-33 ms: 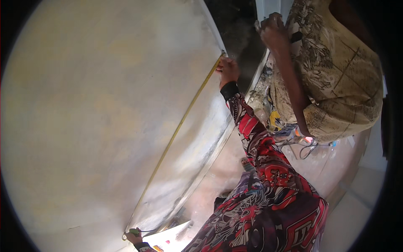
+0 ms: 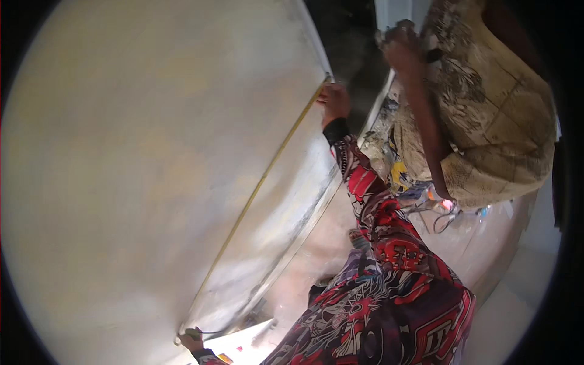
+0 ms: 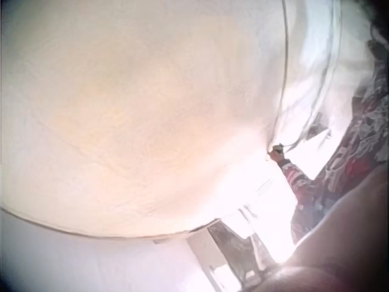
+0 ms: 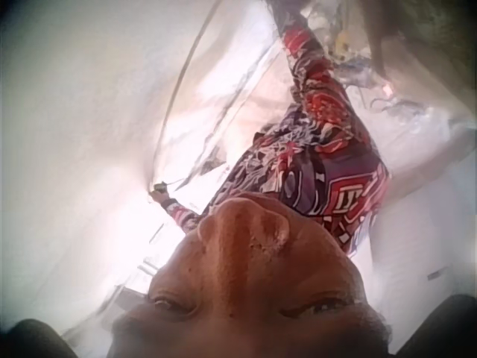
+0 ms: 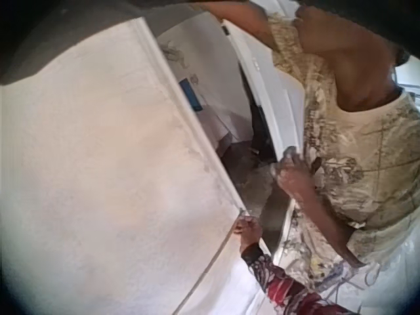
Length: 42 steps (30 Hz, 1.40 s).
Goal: The person measures drywall on a wall using a measuring tape and marks points on it with a pencil. They then measure across another surface with the tape measure and a wooden stick.
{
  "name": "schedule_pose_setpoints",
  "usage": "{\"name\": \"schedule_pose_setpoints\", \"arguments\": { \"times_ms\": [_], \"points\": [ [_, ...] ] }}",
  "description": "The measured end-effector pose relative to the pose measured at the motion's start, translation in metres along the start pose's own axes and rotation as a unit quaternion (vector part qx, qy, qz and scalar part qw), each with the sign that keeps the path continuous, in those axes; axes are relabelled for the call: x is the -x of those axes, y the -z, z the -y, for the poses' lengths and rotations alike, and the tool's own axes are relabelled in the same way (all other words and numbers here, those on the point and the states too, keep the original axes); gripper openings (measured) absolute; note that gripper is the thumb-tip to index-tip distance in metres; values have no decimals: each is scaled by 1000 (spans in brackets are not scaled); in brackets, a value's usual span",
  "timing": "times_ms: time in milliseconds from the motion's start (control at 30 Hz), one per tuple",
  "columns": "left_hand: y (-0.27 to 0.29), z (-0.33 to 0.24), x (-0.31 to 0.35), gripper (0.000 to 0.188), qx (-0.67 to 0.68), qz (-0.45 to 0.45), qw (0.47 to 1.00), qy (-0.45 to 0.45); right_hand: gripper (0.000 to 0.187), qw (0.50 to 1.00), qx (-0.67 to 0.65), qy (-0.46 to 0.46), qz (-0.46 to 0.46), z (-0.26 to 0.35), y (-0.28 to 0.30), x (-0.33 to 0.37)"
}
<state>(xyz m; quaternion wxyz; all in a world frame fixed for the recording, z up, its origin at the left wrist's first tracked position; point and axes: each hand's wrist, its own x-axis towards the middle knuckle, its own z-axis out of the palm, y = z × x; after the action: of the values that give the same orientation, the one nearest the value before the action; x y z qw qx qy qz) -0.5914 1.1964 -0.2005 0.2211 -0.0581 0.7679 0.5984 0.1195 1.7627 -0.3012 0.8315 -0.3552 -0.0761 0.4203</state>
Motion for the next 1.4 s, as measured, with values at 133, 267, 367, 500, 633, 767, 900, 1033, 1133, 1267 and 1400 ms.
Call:
{"name": "schedule_pose_setpoints", "arguments": {
  "times_ms": [133,267,367,500,633,767,900,1033,1133,1267,1400],
  "points": [
    [22,15,-39,29,108,141,983,-51,28,725,379,546,182,-22,49,-15],
    [0,44,-41,37,7,67,989,-129,37,487,397,709,319,-21,73,2],
    [-16,40,-48,53,-24,40,986,-160,34,921,290,141,218,-36,83,50],
    [-51,12,14,72,-20,-22,991,-130,37,916,367,39,159,-31,52,134],
    [-19,-15,59,72,-87,-72,975,-193,27,774,417,296,373,-45,10,224],
    [-9,-26,76,71,-43,-37,979,-194,38,764,414,370,328,-37,-31,303],
    [3,-33,77,69,-15,-4,986,-168,41,675,479,465,313,-46,-41,328],
    [9,-5,32,66,-116,-61,941,-312,26,668,383,458,444,-58,-52,423],
    [4,-21,43,64,-88,-21,948,-306,23,532,218,532,622,-87,-53,511],
    [29,-50,69,69,-27,99,979,-178,26,351,153,523,761,-102,-89,646],
    [9,-14,25,69,-101,6,941,-323,24,236,139,600,752,-128,-131,725]
  ]
}}
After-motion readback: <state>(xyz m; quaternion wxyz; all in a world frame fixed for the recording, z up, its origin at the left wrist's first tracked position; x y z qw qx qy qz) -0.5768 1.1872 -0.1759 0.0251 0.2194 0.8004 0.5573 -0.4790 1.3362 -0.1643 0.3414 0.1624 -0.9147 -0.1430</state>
